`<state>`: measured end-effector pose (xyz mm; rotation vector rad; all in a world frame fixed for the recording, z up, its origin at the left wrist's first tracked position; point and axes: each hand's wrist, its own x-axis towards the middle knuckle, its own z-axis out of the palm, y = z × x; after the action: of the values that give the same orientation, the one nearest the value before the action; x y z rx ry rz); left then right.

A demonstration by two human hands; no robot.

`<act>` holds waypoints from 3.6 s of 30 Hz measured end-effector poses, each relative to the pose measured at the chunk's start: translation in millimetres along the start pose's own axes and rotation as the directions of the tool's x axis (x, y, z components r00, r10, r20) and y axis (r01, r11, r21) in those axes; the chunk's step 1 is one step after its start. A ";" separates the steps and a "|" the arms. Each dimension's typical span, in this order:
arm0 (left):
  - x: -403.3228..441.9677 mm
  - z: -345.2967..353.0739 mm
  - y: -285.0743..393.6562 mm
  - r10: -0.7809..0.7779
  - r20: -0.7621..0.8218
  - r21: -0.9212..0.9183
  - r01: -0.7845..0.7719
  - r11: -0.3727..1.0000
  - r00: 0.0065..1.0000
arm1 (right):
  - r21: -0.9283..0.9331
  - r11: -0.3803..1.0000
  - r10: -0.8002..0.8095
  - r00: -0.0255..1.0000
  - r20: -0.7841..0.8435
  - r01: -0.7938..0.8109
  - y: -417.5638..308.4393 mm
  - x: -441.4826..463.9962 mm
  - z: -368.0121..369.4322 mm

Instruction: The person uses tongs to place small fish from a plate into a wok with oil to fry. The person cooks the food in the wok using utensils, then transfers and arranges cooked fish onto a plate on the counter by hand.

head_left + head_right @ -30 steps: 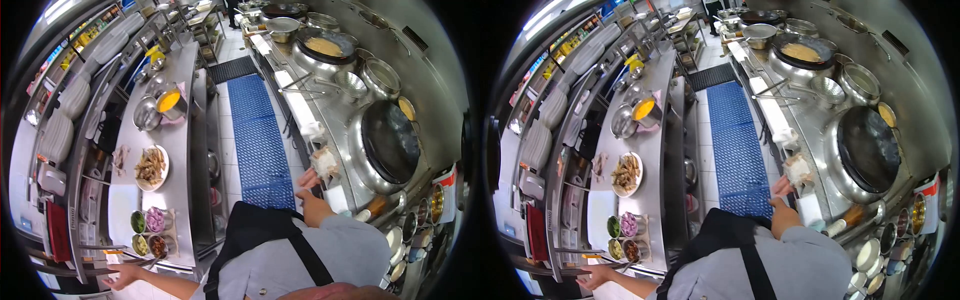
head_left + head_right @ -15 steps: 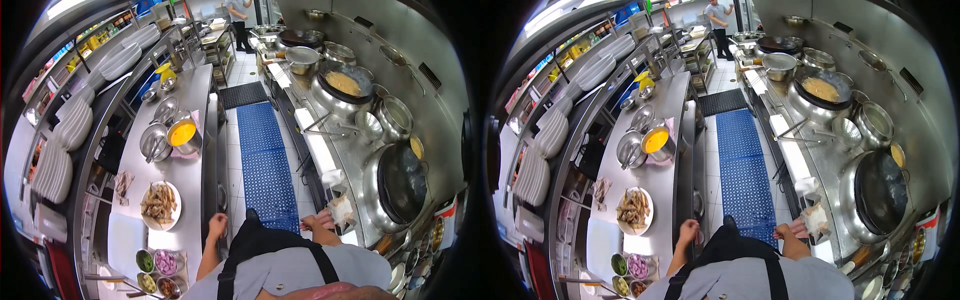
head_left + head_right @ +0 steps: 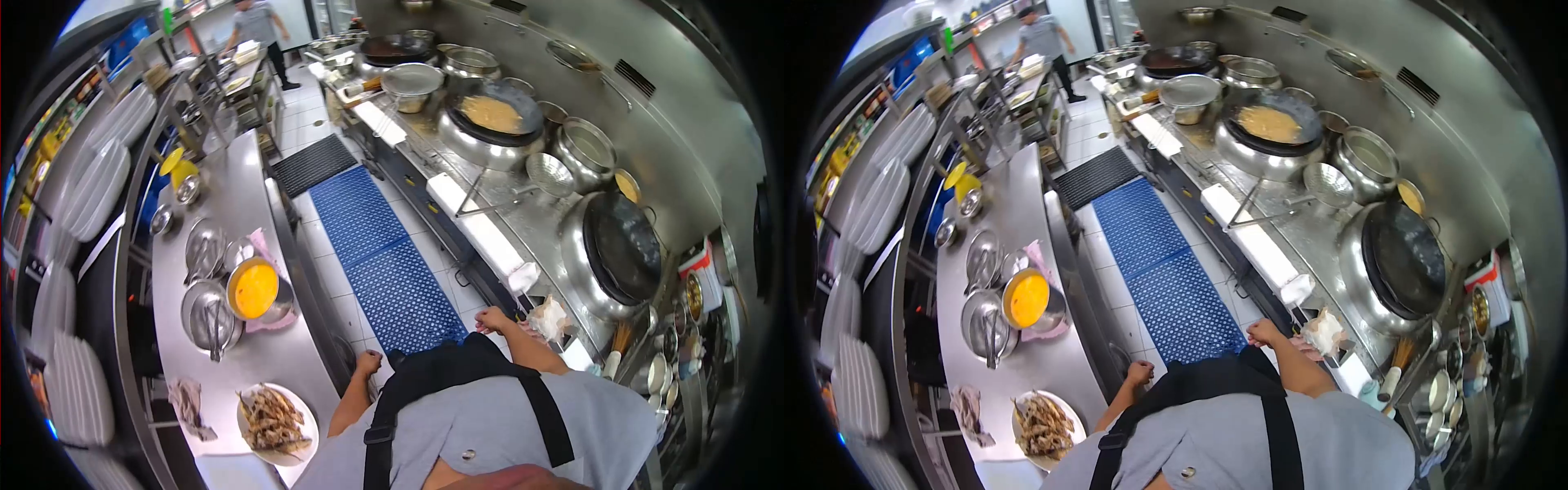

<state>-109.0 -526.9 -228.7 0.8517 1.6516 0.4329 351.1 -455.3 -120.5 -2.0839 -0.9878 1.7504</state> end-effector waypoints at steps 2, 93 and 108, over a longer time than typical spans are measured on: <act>13.9 -8.9 22.0 0.017 -0.042 -0.102 -0.022 0.995 0.999 | -0.034 0.999 -0.015 1.000 0.020 0.016 -22.4 -8.4 5.1; 237.8 -97.7 137.6 0.295 0.066 0.511 -0.286 0.810 0.953 | -0.771 0.557 -0.830 0.175 -0.530 0.309 -450.2 66.2 -352.8; 257.3 -83.0 178.2 0.052 -0.055 0.486 -0.019 0.874 0.997 | -0.305 0.838 -0.545 0.666 -0.510 0.452 -467.0 -115.3 -299.4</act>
<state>-151.3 -207.5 -260.7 1.2506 1.8411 0.0617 469.8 -113.2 315.3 -1.9623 -1.3436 0.7072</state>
